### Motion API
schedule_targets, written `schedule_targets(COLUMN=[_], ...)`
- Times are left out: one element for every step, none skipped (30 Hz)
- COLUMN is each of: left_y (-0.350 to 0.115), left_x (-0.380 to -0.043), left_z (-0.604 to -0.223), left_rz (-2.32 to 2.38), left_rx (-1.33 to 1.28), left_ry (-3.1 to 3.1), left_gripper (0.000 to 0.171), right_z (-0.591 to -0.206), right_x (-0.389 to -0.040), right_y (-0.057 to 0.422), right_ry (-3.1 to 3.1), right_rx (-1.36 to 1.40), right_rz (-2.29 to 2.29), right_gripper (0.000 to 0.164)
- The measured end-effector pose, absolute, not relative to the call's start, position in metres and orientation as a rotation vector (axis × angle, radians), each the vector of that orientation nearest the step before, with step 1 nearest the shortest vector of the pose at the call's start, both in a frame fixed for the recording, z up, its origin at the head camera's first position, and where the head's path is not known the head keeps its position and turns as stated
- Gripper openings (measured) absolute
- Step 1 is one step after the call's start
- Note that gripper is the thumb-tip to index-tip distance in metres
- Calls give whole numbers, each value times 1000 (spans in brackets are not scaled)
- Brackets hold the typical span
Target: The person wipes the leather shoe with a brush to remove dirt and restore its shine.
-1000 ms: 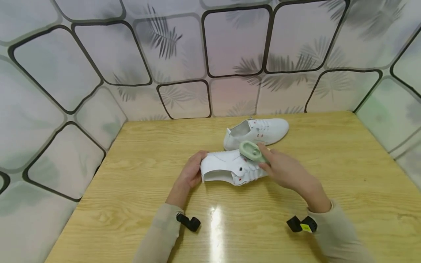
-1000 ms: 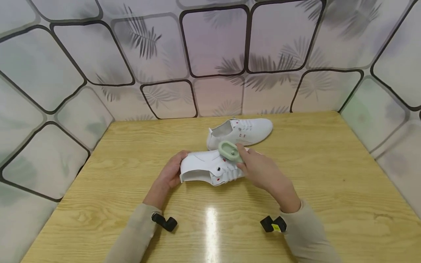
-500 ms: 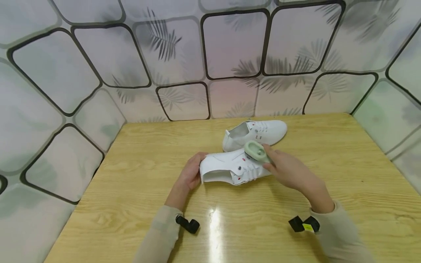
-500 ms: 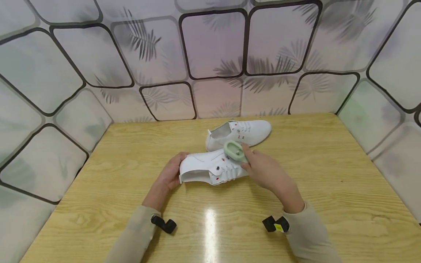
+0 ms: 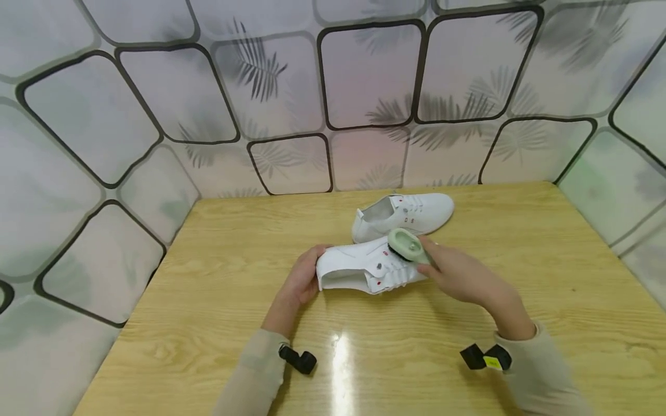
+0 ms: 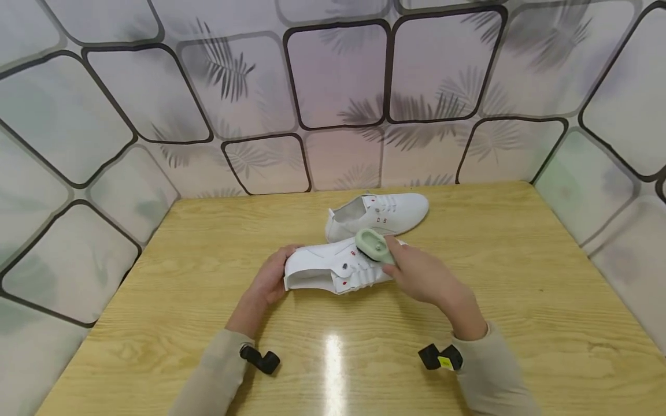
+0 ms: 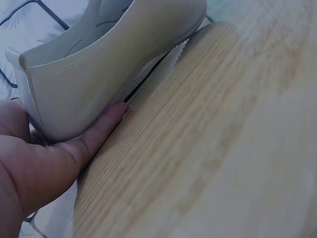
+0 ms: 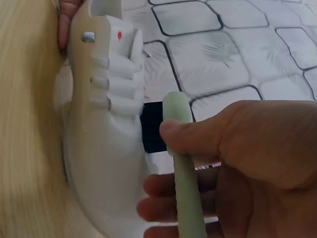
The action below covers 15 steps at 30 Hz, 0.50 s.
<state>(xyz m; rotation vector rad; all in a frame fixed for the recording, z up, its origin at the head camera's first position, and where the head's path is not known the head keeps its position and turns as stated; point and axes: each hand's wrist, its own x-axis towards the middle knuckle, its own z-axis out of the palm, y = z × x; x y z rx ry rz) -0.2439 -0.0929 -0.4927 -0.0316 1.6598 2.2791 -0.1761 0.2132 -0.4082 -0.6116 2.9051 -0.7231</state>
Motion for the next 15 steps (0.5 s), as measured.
schedule_targets(left_y=[-93,-93,-93,-93,-93,-93,-93,-93,-93,-94,-94,-94,-94,-95,-95], left_x=[-243,-243,-243,-242,-242,-242,-242,-243,-243,-243,-243,-244,-244,-244,-244], left_z=[-493,-493,-494,-494,-494,-494,-495,-495,-495,-495,-495,-495,-495,-494,-494], left_rz=[2281,2280,2278,2273,2270,2272,2274,2271,2271,2271,2272,2273,2273,2272,2272], left_rx=[-31,-29,-28,-28,-29,-34,-37,-37,-37,-36,-30,-23,-18,-18,-20], left_ry=[1657,1656,1653,1660,1666,1663,1664,1670,1672,1674,1673,1675,1678,1679,1681], left_gripper=[41,41,41,41,41,41,41,41,41,40,40,40,40,40,40], right_z=[-408,-408,-408,-408,-408,-409,-409,-409,-410,-409,-409,-408,-407,-406,-405], right_x=[-176,-175,-175,-174,-174,-174,-174,-174,-175,-175,-175,-175,-176,-176,-176], right_y=[215,218,220,222,223,223,222,221,219,217,216,214,214,213,213], right_ry=[2915,2930,2944,2953,2956,2949,2939,2929,2918,2916,2921,2932,2951,2969,2979], right_rx=[-586,-545,-497,-459,-432,-425,-431,-450,-470,-484,-481,-466,-442,-416,-394], right_rz=[-712,-698,-684,-672,-659,-656,-658,-663,-666,-663,-647,-627,-604,-581,-568], right_gripper=[62,62,62,62,63,64,66,67,68,68,69,70,69,69,69])
